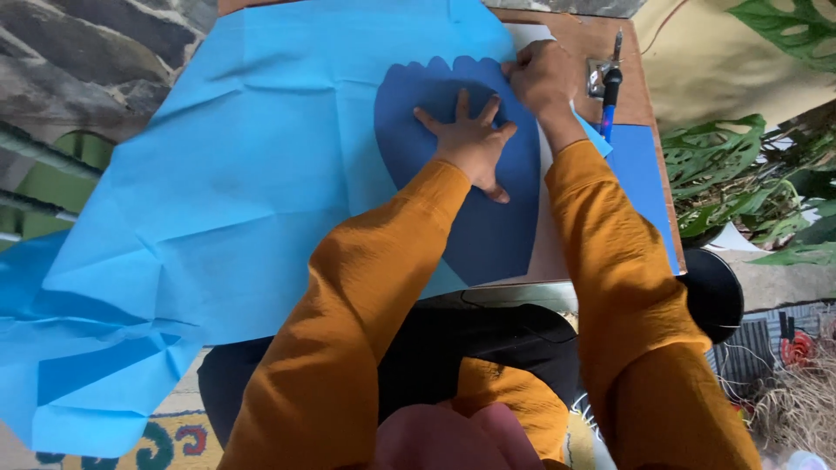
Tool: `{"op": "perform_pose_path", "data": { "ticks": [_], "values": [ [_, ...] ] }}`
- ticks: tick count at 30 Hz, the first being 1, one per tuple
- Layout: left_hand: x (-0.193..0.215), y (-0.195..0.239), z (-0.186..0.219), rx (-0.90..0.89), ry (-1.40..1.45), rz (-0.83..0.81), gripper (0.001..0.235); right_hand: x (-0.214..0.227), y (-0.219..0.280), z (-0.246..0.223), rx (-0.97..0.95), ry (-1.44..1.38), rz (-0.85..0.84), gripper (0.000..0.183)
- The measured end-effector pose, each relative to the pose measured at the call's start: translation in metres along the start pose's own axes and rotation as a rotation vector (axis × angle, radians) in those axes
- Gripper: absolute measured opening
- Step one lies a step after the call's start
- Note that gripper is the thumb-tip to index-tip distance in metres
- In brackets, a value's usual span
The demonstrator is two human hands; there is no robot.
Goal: Cutting a fabric pattern using a heat-cutting tool and a template on a low table.
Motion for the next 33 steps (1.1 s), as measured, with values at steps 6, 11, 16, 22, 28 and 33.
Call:
{"op": "perform_pose_path", "data": {
  "ticks": [6,11,16,22,28,33],
  "values": [
    [-0.001,-0.002,0.0,-0.009,0.006,0.011,0.093,0.014,0.002,-0.025,0.225,-0.202,-0.355,0.032],
    [0.001,0.0,0.0,-0.004,-0.013,-0.004,0.093,0.02,0.011,-0.032,0.276,-0.268,-0.432,0.044],
    [-0.002,-0.004,0.0,-0.007,0.009,0.004,0.092,0.021,0.015,-0.034,0.405,-0.31,-0.353,0.05],
    [-0.004,-0.005,-0.001,0.01,0.009,-0.026,0.094,0.018,0.017,-0.033,0.557,-0.195,-0.292,0.041],
    [-0.003,-0.006,0.0,0.002,0.008,-0.004,0.093,0.035,0.026,-0.032,0.086,-0.317,-0.615,0.016],
    [-0.004,-0.003,-0.001,0.011,0.023,-0.047,0.093,0.045,0.034,-0.035,0.053,-0.348,-0.638,0.015]
  ]
}}
Point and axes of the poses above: each hand's wrist, its own y-axis away from the middle knuckle, its own x-axis out of the back of the hand, z = x × y, the point moved 9 cm from there along -y, towards the middle knuckle, and after that the axes turned 6 degrees about z, right-handed, at the moved point
